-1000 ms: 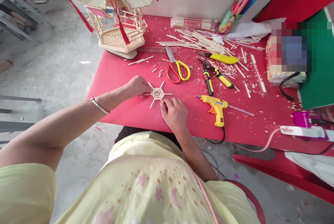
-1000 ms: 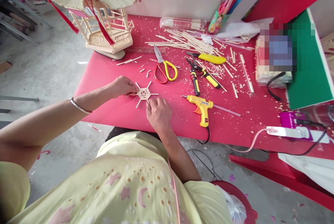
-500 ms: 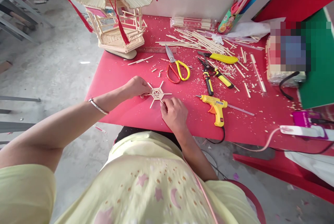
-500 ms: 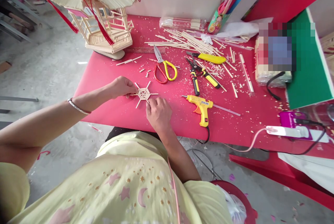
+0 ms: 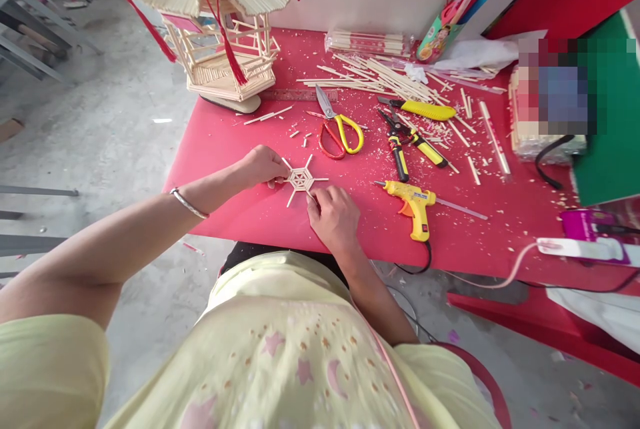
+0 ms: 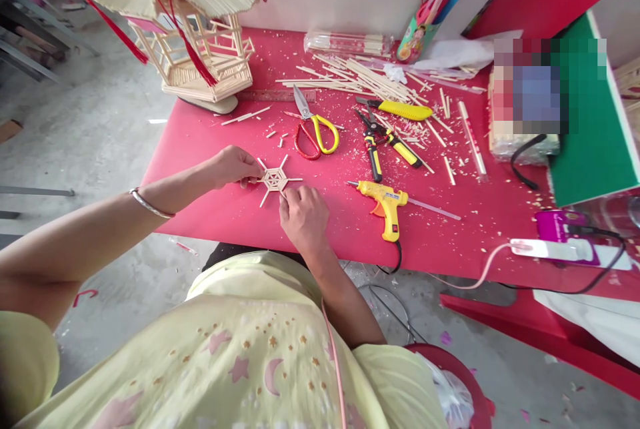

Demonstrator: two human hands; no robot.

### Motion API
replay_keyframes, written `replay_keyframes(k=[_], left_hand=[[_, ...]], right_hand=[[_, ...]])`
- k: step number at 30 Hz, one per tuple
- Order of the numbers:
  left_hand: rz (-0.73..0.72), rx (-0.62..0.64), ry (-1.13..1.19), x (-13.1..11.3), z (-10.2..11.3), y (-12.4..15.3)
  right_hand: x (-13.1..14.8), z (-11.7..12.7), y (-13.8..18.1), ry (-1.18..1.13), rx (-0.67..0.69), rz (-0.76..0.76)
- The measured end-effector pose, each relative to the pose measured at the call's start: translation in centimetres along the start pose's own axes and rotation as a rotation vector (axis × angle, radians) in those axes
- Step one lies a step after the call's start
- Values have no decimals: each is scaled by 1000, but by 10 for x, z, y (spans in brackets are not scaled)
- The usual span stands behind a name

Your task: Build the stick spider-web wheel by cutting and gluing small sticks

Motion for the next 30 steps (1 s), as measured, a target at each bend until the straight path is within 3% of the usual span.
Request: replay_keyframes(k=[30], left_hand=[[-5, 24, 17, -5, -2, 4]], right_hand=[[1, 0, 0, -1, 13, 2]])
Point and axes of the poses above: each hand's wrist, its own y-axis away from the middle knuckle, its own z-axis out of the back of the hand, x = y × z, the point moved 7 cm from there along -y, towards the middle knuckle, and after that the axes turned 2 degrees about -x, right-handed, at the moved point
